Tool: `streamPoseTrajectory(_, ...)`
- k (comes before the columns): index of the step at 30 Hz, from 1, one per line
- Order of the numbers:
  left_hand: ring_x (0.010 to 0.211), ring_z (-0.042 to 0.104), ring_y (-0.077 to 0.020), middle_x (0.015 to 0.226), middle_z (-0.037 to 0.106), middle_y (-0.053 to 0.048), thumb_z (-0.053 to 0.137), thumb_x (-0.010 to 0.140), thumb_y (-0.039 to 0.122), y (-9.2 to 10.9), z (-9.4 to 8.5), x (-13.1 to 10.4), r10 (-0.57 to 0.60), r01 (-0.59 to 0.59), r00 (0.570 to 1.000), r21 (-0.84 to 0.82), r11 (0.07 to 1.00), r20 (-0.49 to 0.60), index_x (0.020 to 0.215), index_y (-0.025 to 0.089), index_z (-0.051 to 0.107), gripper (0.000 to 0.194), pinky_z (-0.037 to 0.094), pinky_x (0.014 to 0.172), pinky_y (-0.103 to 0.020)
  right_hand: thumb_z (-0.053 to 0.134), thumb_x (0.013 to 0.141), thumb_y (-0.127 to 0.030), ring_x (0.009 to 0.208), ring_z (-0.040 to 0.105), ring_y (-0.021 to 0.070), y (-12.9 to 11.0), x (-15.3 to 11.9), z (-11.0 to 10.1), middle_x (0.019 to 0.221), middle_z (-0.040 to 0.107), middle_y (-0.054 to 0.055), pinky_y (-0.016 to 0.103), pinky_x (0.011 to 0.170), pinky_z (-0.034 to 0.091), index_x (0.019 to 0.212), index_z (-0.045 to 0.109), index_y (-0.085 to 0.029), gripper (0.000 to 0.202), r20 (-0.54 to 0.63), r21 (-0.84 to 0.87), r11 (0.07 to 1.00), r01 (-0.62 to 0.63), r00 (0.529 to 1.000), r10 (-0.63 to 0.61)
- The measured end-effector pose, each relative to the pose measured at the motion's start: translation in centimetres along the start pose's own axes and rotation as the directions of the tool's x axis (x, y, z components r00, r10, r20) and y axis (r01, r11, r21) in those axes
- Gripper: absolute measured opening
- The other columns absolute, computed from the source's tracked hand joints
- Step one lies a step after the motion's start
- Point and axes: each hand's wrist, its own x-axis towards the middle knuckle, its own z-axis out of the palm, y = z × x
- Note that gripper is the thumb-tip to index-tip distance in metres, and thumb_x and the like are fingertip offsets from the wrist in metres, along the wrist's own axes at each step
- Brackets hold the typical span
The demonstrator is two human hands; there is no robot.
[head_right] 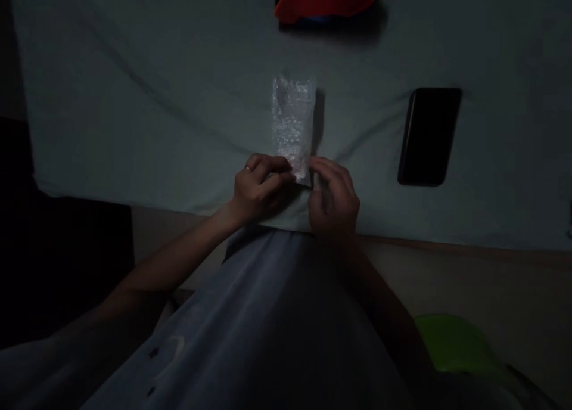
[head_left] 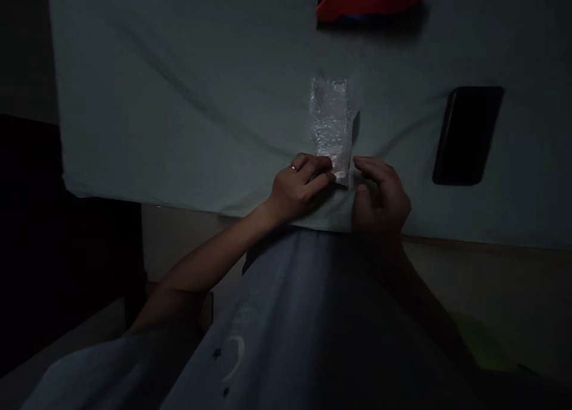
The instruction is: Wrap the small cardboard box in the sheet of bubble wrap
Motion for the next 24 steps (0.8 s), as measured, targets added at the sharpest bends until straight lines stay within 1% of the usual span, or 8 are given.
streamPoseTrajectory(5, 0.087, 0.062, -0.0175, 0.101, 0.070, -0.006, 0.055, 0.091, 0.024, 0.0, -0.1, 0.3, -0.001, 0.001, 1.000, 0.014, 1.000, 0.012, 0.094, 0.021, 0.062, 0.009, 0.051, 0.073, -0.032, 0.039, 0.086, -0.011, 0.135, 0.050, 0.0271, 0.3, -0.7, 0.8, 0.141, 0.056, 0.015, 0.052, 0.107, 0.048, 0.141, 0.043, -0.019, 0.055, 0.185, -0.176, 0.950, 0.258, 0.957, -0.225)
streamPoseTrajectory(9, 0.092, 0.064, -0.0175, 0.098, 0.070, -0.006, 0.051, 0.091, 0.024, 0.0, -0.6, 0.9, 0.000, 0.004, 1.000, -0.138, 0.990, 0.028, 0.094, 0.020, 0.059, 0.010, 0.054, 0.081, -0.035, 0.038, 0.084, -0.009, 0.141, 0.041, 0.0280, 0.3, -0.9, 1.5, 0.143, 0.053, 0.017, 0.054, 0.110, 0.043, 0.145, 0.038, -0.015, 0.062, 0.230, -0.214, 0.932, 0.293, 0.942, -0.244)
streamPoseTrajectory(11, 0.092, 0.065, -0.0165, 0.093, 0.069, -0.004, 0.048, 0.092, 0.023, 0.0, -0.9, 1.2, -0.107, 0.105, 0.994, -0.252, 0.962, 0.006, 0.090, 0.020, 0.058, 0.010, 0.054, 0.083, -0.034, 0.040, 0.083, -0.010, 0.142, 0.041, 0.0283, 0.3, -0.9, 1.4, 0.144, 0.053, 0.017, 0.054, 0.110, 0.043, 0.144, 0.039, -0.015, 0.061, 0.256, -0.234, 0.929, 0.286, 0.940, -0.224)
streamPoseTrajectory(13, 0.091, 0.065, -0.0153, 0.090, 0.067, -0.003, 0.047, 0.094, 0.023, -0.1, -1.1, 1.8, -0.302, 0.274, 0.953, -0.366, 0.889, -0.019, 0.087, 0.021, 0.058, 0.012, 0.055, 0.079, -0.031, 0.041, 0.083, -0.011, 0.142, 0.040, 0.0284, 0.2, -0.8, 1.3, 0.144, 0.053, 0.017, 0.054, 0.110, 0.043, 0.143, 0.041, -0.014, 0.060, 0.284, -0.248, 0.928, 0.278, 0.937, -0.205)
streamPoseTrajectory(15, 0.085, 0.065, -0.0135, 0.093, 0.066, -0.003, 0.047, 0.095, 0.026, -0.5, -1.1, 2.6, -0.504, 0.458, 0.864, -0.441, 0.771, 0.016, 0.092, 0.021, 0.056, 0.011, 0.056, 0.072, -0.028, 0.042, 0.084, -0.011, 0.141, 0.042, 0.0280, 0.1, -0.6, 1.2, 0.143, 0.054, 0.017, 0.054, 0.110, 0.043, 0.141, 0.043, -0.015, 0.057, 0.301, -0.265, 0.923, 0.278, 0.934, -0.195)
streamPoseTrajectory(17, 0.077, 0.065, -0.0117, 0.095, 0.066, -0.003, 0.048, 0.096, 0.029, -1.2, -0.7, 3.6, -0.603, 0.575, 0.792, -0.452, 0.682, 0.098, 0.098, 0.022, 0.054, 0.010, 0.055, 0.066, -0.026, 0.044, 0.086, -0.012, 0.139, 0.044, 0.0281, 0.0, -0.5, 1.2, 0.141, 0.056, 0.017, 0.053, 0.109, 0.044, 0.139, 0.046, -0.014, 0.053, 0.305, -0.284, 0.912, 0.297, 0.929, -0.208)
streamPoseTrajectory(18, 0.073, 0.064, -0.0113, 0.094, 0.067, -0.002, 0.049, 0.096, 0.031, -1.6, -0.3, 4.2, -0.611, 0.601, 0.780, -0.437, 0.669, 0.137, 0.099, 0.022, 0.054, 0.011, 0.055, 0.064, -0.026, 0.045, 0.086, -0.013, 0.138, 0.046, 0.0284, 0.0, -0.4, 1.2, 0.139, 0.057, 0.018, 0.052, 0.108, 0.045, 0.137, 0.047, -0.014, 0.051, 0.302, -0.294, 0.905, 0.306, 0.929, -0.216)
streamPoseTrajectory(24, 0.070, 0.063, -0.0145, 0.070, 0.059, 0.000, 0.056, 0.092, 0.049, -3.6, 2.9, 5.4, -0.537, 0.562, 0.827, -0.296, 0.772, 0.170, 0.079, 0.020, 0.054, 0.031, 0.054, 0.067, -0.032, 0.049, 0.091, -0.016, 0.129, 0.055, 0.0272, 0.0, -0.1, 1.5, 0.132, 0.064, 0.013, 0.049, 0.105, 0.048, 0.125, 0.058, -0.017, 0.035, 0.248, -0.325, 0.907, 0.267, 0.950, -0.191)
